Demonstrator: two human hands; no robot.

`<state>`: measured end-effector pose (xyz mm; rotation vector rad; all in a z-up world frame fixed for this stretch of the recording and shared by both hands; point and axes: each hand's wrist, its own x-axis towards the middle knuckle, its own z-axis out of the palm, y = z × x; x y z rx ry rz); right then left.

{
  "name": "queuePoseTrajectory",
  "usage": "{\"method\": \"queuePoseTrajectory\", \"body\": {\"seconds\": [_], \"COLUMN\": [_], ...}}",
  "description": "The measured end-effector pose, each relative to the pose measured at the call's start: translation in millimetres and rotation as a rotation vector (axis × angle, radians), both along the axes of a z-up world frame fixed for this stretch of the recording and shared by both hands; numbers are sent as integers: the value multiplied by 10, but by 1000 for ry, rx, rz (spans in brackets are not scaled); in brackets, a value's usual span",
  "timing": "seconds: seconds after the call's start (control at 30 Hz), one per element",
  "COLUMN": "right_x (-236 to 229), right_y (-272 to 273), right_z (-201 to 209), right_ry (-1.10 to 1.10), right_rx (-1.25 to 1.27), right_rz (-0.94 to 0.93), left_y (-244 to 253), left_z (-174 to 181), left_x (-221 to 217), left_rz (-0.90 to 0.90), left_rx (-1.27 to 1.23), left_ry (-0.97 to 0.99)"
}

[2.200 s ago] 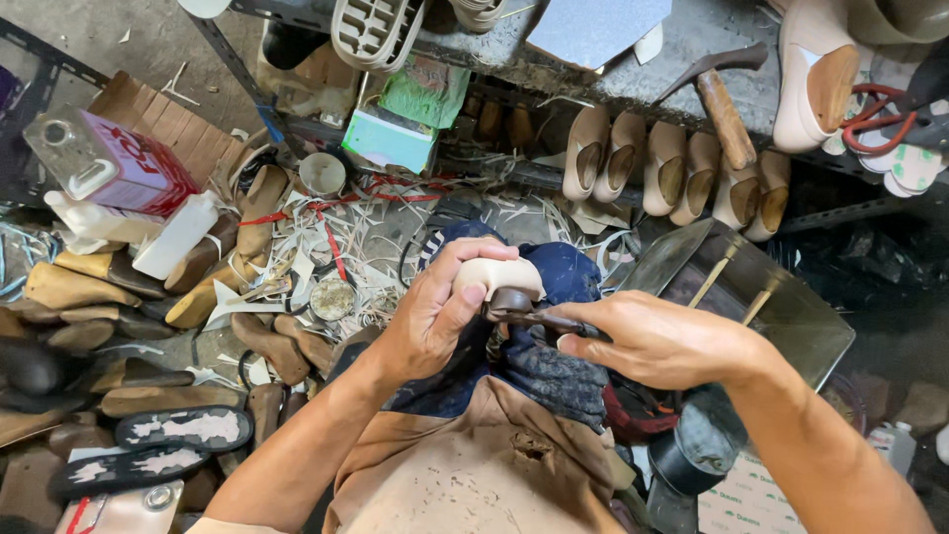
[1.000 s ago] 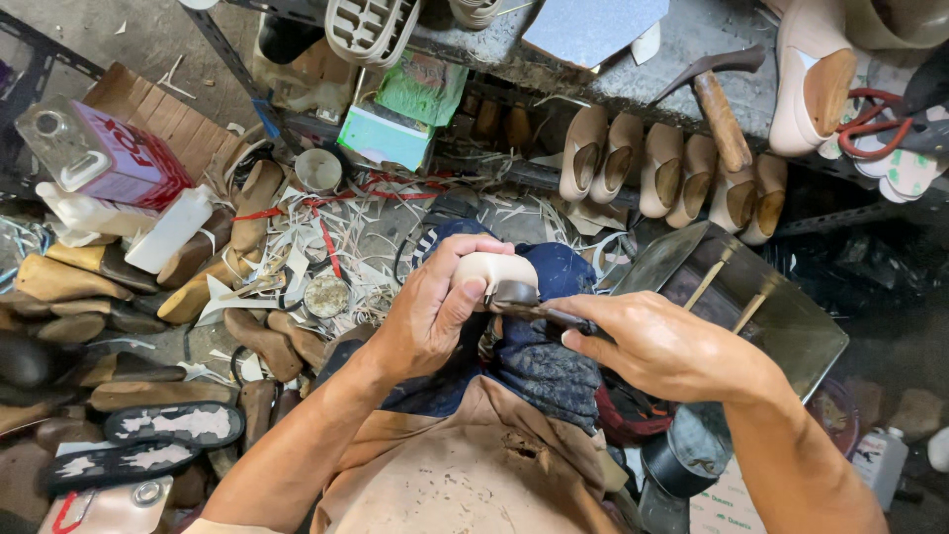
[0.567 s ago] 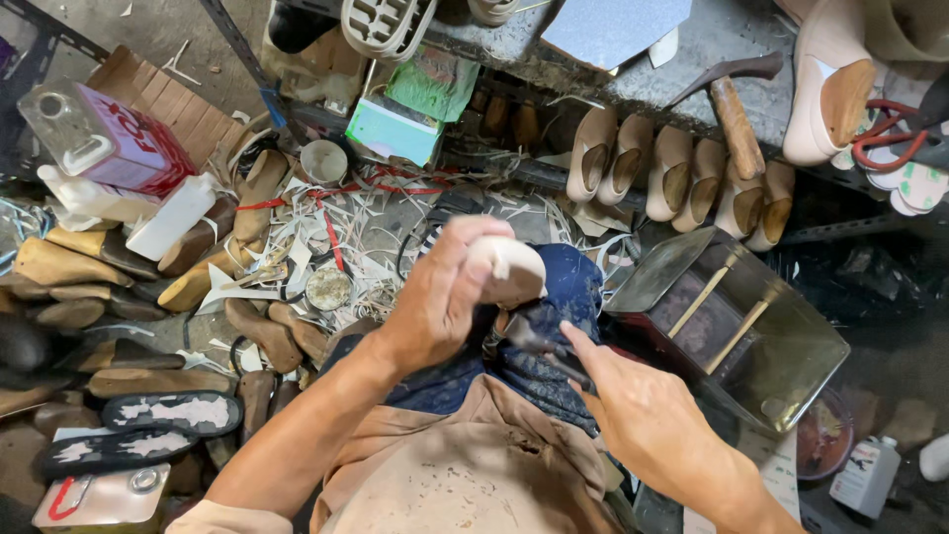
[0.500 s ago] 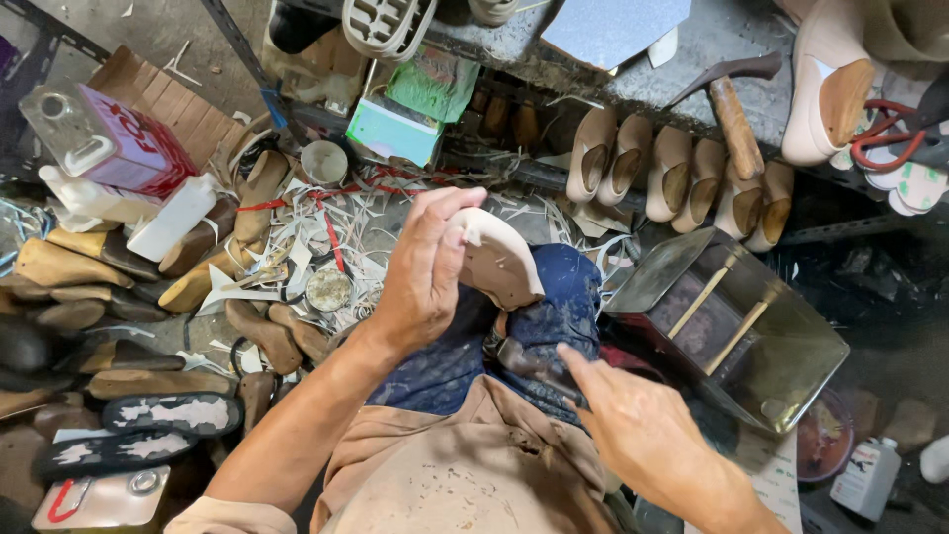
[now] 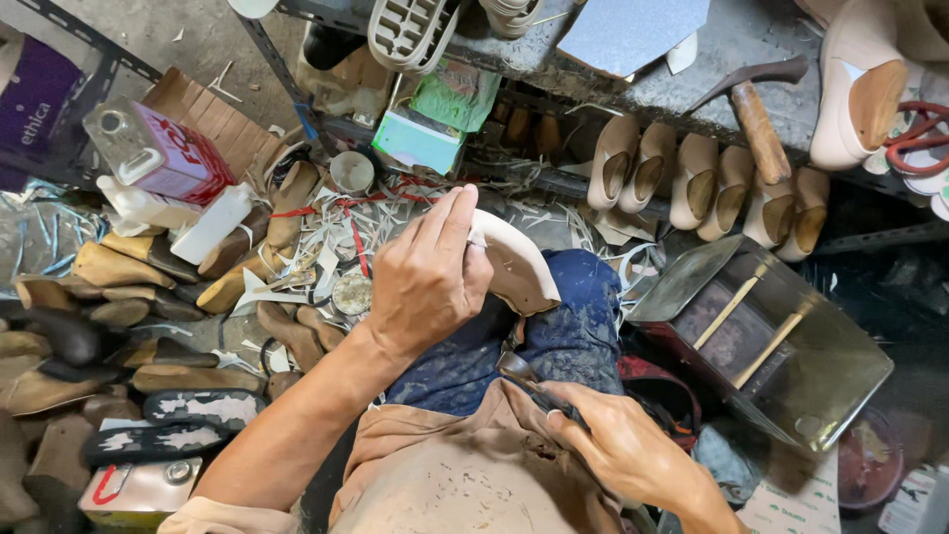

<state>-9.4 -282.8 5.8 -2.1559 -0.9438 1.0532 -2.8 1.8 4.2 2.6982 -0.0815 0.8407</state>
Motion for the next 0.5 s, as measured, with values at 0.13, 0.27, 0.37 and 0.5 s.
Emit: {"method": "queuePoseTrajectory", "body": {"seconds": [0.13,0.27,0.37,0.5], "right_x": [12,103,238,486], "right_y": [-2,64,162,316], "right_z": [-47,49,130,177], "right_ry": [6,90,17,-121], "right_rx": [-10,11,111,151], "right_rz": [-21,-165,-116,2], "left_y": [-34,-61,-98,-179], "left_z": [-57,17,196,287], "left_x": [-26,-110,-167,-216], "left_rz": [26,-75,-205,-279], "left_rx": [71,28,-127,-314], "left_ry": [-2,31,68,-20]}}
